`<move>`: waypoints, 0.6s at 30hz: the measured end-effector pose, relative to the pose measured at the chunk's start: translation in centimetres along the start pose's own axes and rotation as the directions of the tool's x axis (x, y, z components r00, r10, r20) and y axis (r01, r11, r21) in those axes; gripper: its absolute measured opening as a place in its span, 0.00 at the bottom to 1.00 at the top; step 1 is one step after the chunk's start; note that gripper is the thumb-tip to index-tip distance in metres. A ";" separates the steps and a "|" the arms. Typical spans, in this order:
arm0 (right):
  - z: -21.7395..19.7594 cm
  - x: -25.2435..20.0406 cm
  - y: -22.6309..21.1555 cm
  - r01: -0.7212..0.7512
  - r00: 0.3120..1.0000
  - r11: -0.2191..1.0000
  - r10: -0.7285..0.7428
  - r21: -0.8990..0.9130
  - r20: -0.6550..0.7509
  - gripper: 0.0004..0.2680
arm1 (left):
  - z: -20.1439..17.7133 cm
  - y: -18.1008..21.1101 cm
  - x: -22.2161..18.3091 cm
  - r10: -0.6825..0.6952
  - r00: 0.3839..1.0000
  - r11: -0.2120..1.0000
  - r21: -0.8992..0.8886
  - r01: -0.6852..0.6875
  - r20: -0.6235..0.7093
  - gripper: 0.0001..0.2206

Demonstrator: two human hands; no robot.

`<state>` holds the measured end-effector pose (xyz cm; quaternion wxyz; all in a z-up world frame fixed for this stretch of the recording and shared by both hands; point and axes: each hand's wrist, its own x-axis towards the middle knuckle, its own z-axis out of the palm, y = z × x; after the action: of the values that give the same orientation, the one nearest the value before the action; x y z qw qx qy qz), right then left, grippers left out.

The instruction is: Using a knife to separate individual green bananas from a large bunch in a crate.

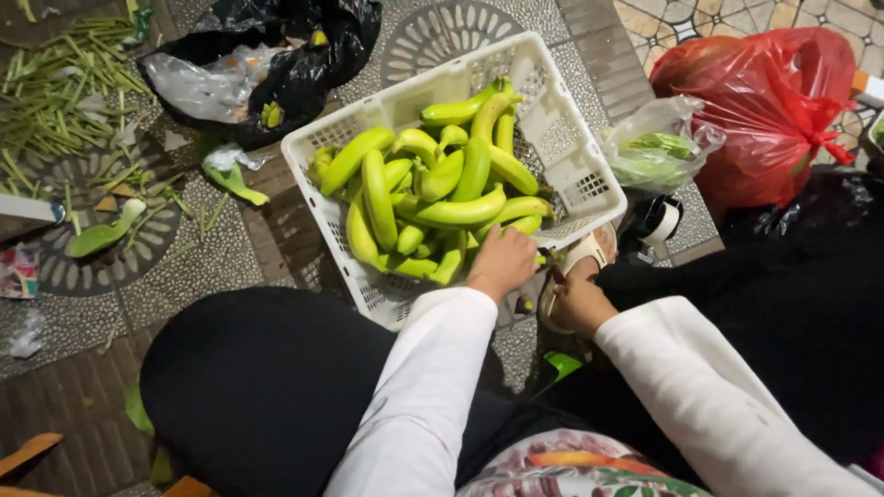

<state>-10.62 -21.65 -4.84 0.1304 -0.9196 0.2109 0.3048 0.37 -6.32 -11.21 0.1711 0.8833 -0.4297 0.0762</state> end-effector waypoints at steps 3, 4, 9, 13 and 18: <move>0.0 1.1 1.1 -0.110 0.993 0.991 0.113 -0.078 0.032 0.18 | -1.0 -0.1 -0.2 -0.029 0.998 1.000 0.005 0.029 -0.048 0.17; 0.3 1.3 1.2 -0.026 0.999 0.996 0.028 -0.083 0.026 0.16 | -1.1 -0.1 -0.1 -0.027 0.999 1.000 0.005 0.027 -0.020 0.17; 3.3 1.6 1.5 0.047 0.998 0.998 -0.046 0.036 -0.052 0.12 | 0.4 -0.4 -0.3 -0.015 0.999 1.000 0.003 0.015 0.039 0.18; 4.7 2.0 1.2 -0.028 0.997 0.991 0.038 0.129 -0.072 0.14 | 0.7 -0.7 -0.1 -0.028 0.998 0.999 -0.018 0.029 0.054 0.18; 2.2 -0.3 -0.9 -0.034 0.998 0.976 0.046 0.217 -0.048 0.11 | 0.0 -0.5 -0.2 -0.027 0.997 1.000 -0.015 0.028 0.070 0.18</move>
<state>-11.55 -19.98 -6.25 0.2177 -0.9033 0.2646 0.2581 0.61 -5.90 -11.38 0.1639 0.8898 -0.4240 0.0396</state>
